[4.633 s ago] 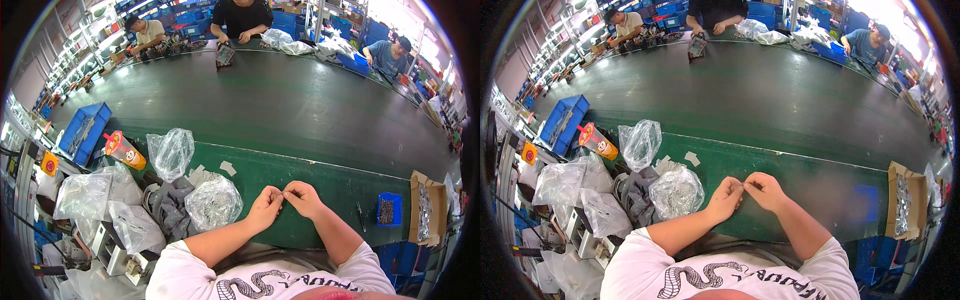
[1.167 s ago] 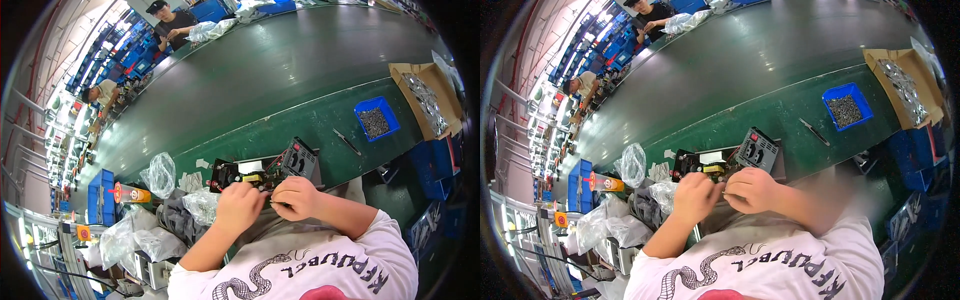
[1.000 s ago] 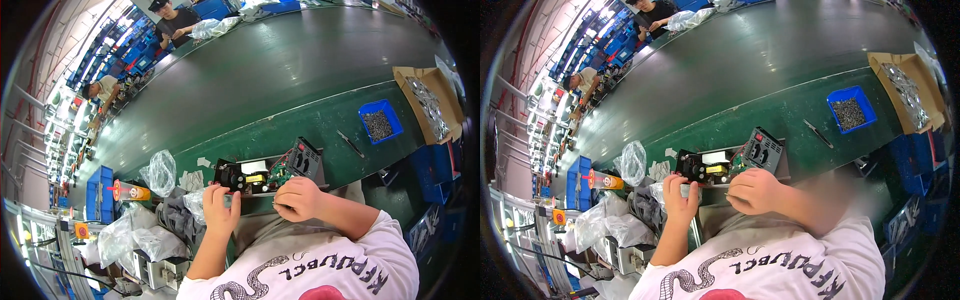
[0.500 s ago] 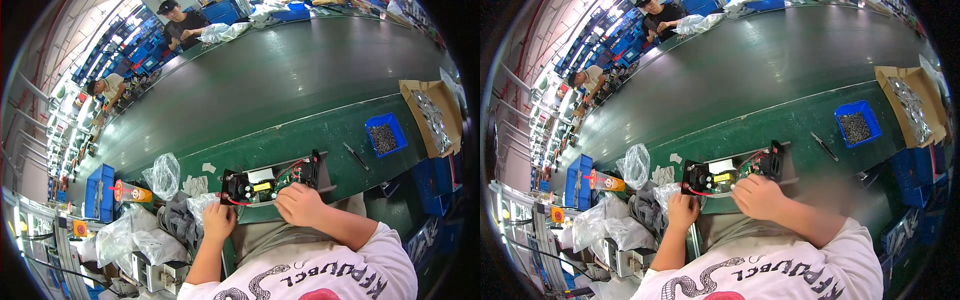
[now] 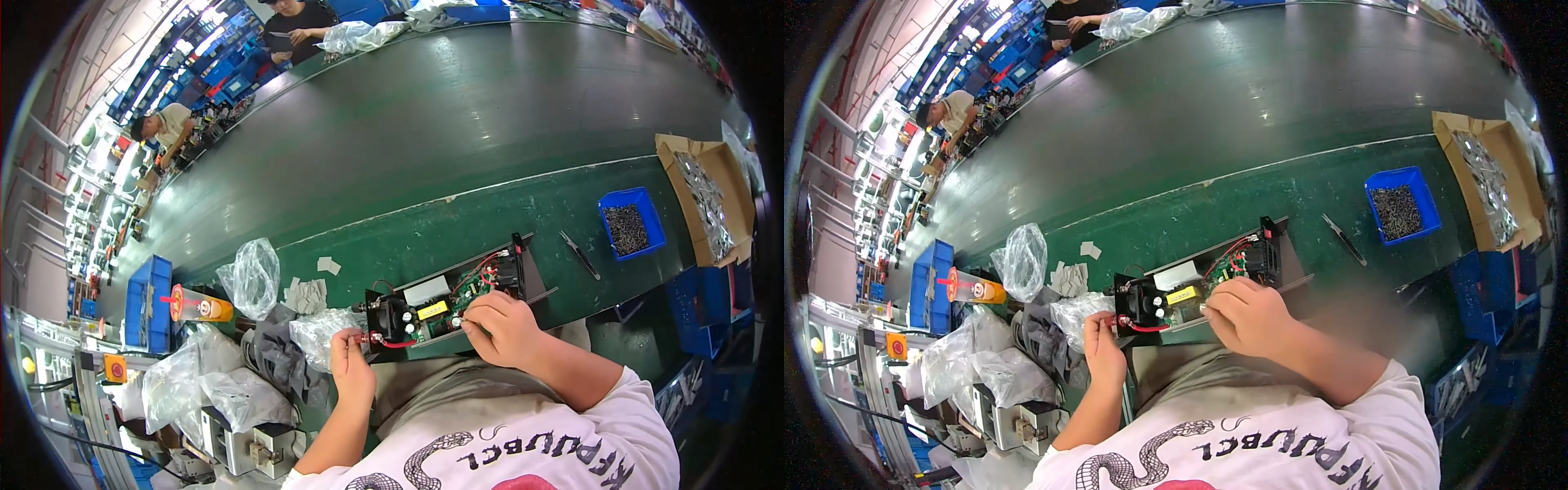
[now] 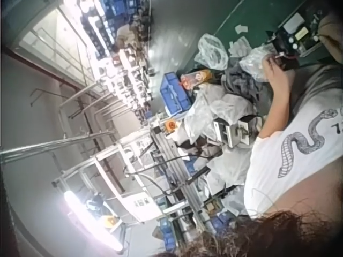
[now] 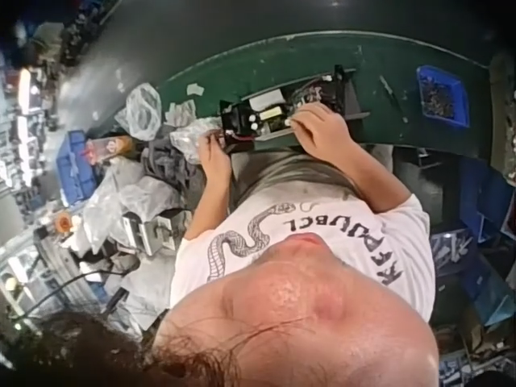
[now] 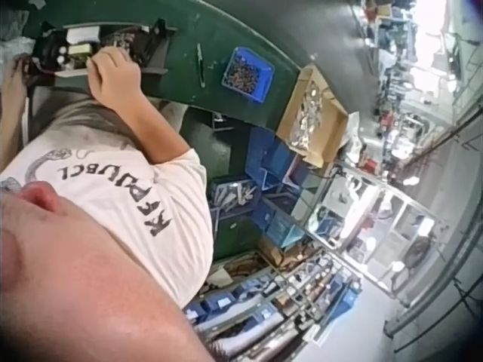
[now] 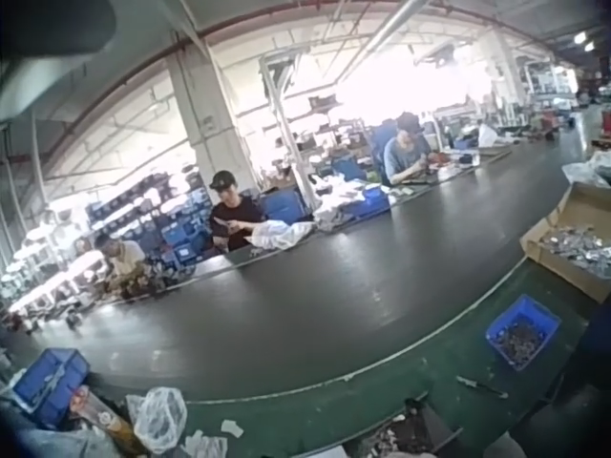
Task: Assembling and inspecting internal components of an electronic device on a production line.
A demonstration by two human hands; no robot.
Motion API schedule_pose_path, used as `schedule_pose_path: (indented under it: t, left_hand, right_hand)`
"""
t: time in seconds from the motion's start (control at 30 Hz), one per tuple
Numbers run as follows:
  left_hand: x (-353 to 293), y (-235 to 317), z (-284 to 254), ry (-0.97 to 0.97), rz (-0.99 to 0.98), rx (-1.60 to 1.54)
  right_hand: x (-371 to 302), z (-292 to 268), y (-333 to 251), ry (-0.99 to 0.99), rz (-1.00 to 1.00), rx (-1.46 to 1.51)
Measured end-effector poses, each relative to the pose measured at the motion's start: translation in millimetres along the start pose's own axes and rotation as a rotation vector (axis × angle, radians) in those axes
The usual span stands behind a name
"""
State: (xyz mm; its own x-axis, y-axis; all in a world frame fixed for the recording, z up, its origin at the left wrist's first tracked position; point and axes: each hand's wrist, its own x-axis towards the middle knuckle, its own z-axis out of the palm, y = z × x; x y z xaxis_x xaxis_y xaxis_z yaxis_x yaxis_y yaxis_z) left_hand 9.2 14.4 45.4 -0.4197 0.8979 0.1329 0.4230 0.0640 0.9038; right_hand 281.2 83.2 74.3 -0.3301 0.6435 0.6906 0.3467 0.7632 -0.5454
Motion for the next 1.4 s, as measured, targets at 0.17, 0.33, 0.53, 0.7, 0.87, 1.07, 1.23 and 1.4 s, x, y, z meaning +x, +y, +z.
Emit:
schedule_pose_path:
  t: [0.17, 0.33, 0.53, 0.7, 0.87, 1.07, 1.23, 1.4]
  left_hand:
    - [-1.2, 19.6, 3.4, -0.019, -0.269, -0.338]
    - [-13.7, 41.0, 8.7, -0.059, -0.355, -0.83]
    - [-18.6, 35.3, 23.5, -0.088, -0.332, -0.698]
    - [-19.7, 44.7, 32.9, -0.058, -0.263, -0.62]
    - [-6.3, 37.2, 24.2, 0.0, -0.342, -0.566]
    - [-4.9, 36.9, 12.1, -0.074, -0.424, -0.701]
    - [-3.2, 33.7, 1.7, -0.212, -0.495, -0.646]
    - [9.5, 50.2, -1.9, -0.354, -0.508, -0.641]
  right_hand:
    - [2.6, 1.4, -0.5, -0.029, 0.01, -0.021]
    - [0.4, -1.3, -4.8, -0.025, 0.064, 0.022]
    - [-3.1, -1.9, -3.7, -0.061, 0.124, 0.05]
    - [-3.0, -5.7, 7.1, -0.007, 0.119, 0.198]
    - [-17.5, 0.0, 21.7, 0.164, 0.126, 0.443]
    - [-34.3, -12.6, 23.4, 0.193, -0.022, 0.499]
    - [-45.8, -37.1, 18.0, -0.042, -0.327, 0.094]
    - [-48.6, -36.5, 14.3, -0.172, -0.3, -0.055]
